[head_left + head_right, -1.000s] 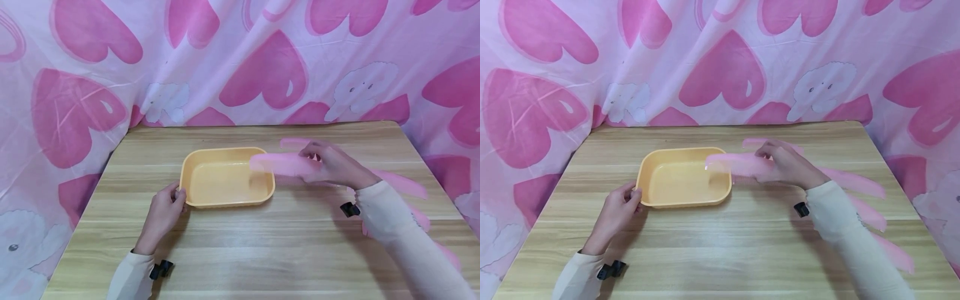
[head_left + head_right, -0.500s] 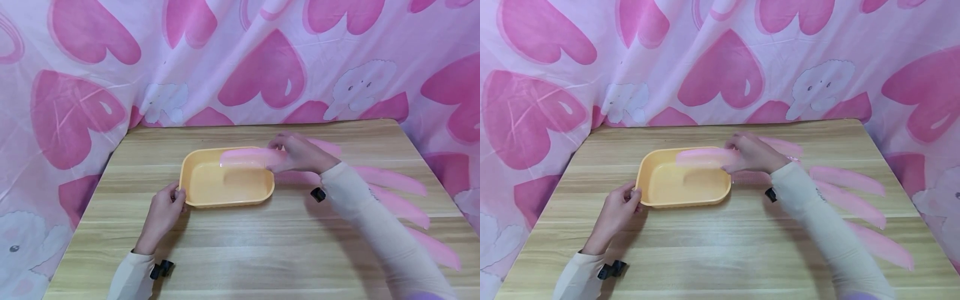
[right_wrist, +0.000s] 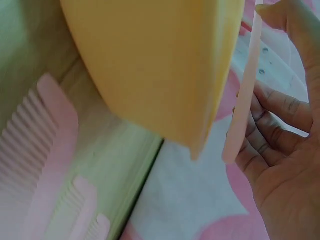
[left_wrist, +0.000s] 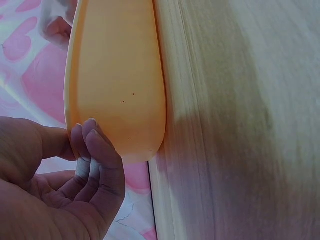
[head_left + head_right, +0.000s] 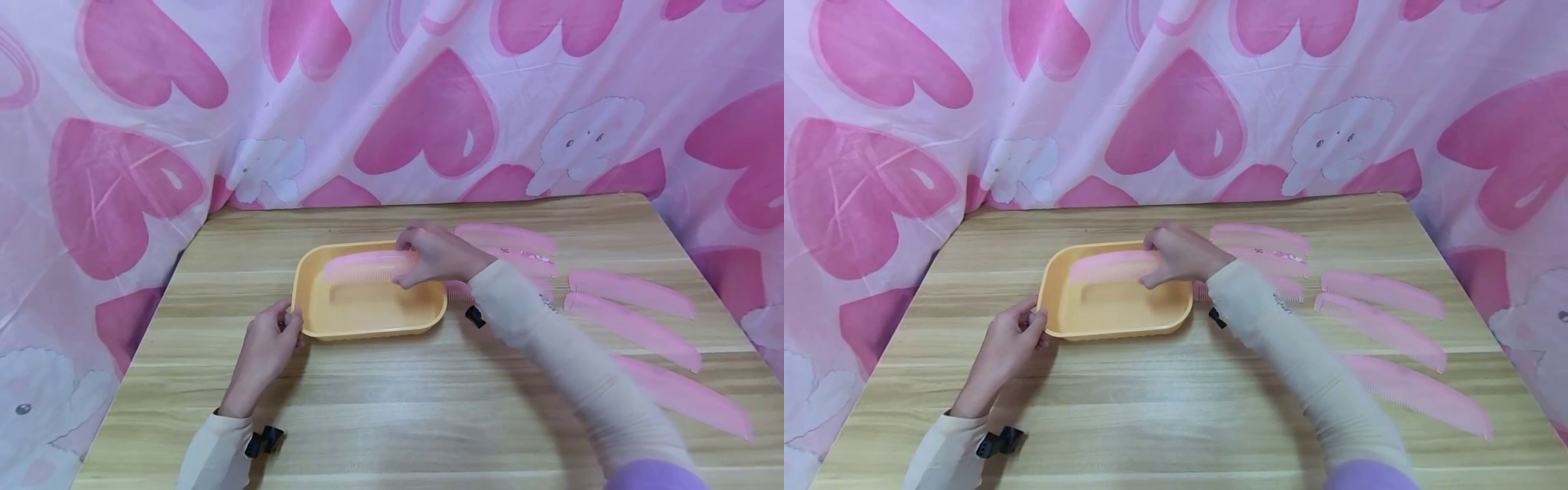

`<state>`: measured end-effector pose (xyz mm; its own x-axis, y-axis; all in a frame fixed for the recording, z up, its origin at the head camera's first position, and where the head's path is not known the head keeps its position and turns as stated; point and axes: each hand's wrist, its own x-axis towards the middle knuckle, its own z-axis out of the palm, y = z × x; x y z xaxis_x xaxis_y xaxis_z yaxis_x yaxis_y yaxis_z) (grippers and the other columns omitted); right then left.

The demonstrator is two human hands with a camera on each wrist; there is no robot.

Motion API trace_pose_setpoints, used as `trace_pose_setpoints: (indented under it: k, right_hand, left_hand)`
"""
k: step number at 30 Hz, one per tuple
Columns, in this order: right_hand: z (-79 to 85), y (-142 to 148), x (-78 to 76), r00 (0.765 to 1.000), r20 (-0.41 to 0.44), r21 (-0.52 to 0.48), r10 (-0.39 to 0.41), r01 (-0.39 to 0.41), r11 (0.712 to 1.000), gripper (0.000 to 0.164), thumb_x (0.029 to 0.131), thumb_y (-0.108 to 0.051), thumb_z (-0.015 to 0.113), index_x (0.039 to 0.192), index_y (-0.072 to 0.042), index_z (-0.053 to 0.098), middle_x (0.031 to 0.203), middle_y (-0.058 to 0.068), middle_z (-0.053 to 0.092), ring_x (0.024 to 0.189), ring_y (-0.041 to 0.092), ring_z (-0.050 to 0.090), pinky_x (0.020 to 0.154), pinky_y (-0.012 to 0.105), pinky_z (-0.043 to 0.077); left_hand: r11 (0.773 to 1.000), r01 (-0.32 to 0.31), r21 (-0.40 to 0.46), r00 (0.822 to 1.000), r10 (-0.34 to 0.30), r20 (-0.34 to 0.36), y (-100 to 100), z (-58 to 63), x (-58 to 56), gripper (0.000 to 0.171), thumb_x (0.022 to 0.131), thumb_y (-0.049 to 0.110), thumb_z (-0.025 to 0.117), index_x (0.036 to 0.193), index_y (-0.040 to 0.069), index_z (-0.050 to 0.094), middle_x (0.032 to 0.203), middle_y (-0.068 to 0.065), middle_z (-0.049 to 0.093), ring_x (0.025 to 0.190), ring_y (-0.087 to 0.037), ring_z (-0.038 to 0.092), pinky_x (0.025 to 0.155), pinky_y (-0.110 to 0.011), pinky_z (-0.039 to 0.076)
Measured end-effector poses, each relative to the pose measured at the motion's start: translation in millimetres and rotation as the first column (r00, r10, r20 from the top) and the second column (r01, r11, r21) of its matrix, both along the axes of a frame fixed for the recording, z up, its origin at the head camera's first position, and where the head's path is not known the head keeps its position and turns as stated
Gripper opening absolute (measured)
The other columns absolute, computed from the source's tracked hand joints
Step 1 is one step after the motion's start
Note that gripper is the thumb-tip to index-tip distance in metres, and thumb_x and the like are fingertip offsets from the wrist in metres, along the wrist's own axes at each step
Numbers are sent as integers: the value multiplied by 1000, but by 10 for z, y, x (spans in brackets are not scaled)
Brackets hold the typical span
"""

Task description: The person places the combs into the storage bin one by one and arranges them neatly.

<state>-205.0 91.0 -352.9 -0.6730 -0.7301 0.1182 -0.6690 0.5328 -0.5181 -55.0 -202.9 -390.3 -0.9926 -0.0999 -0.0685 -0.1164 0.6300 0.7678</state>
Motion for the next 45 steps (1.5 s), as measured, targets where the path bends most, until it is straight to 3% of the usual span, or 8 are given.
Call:
trace_pose_setpoints:
  k: [7,15,23,28,34,41,45]
  right_hand:
    - [-123,-200,28,999,17,65,-30,29,997,54,69,-35,90,106,1,73,106,8,66,94,21,60,86,33,51]
    - [-249,-325,48,1000,12,142,-5,3,990,52,72,-35,88,106,1,73,106,9,64,96,22,61,88,33,52]
    - [-322,-385,56,999,-45,198,0,9,980,48,73,-38,88,101,-2,74,105,7,65,94,21,61,83,32,51]
    - [-389,-423,71,1000,0,229,12,-12,973,47,76,-39,86,103,-2,73,105,7,64,93,22,57,79,31,48]
    - [-421,-440,88,998,58,242,-25,10,970,50,78,-40,85,108,-2,72,111,6,59,99,22,54,84,32,47]
    - [-454,-437,98,997,66,287,-25,5,958,37,79,-41,85,84,-10,65,102,3,55,92,20,50,75,30,45]
    - [-464,-437,105,998,54,284,-17,1,959,37,79,-41,85,84,-11,64,101,3,55,90,19,50,75,30,45]
  left_hand:
    - [1000,-3,-4,1000,3,-1,5,5,-7,30,104,12,48,127,0,62,71,-7,61,63,-19,60,52,-25,45]
    - [1000,-16,7,1000,16,20,16,3,-7,34,104,12,48,133,-2,59,72,-8,61,63,-20,60,52,-25,46]
    - [1000,-13,13,1000,13,23,16,12,-9,35,105,12,48,135,-2,57,73,-8,61,64,-20,60,53,-25,47]
    - [1000,-9,20,1000,9,27,18,10,-3,35,105,11,47,135,-2,57,74,-9,61,64,-20,61,54,-25,48]
    - [1000,-7,24,1000,6,21,11,11,-4,35,106,12,46,135,-2,58,74,-9,61,65,-20,61,53,-26,48]
    - [1000,-2,24,1000,2,27,4,6,2,35,106,13,46,135,-3,57,74,-9,61,65,-20,61,54,-25,48]
    - [1000,-3,22,1000,3,31,10,9,-1,34,106,13,46,134,-2,58,74,-9,61,65,-20,61,54,-26,48]
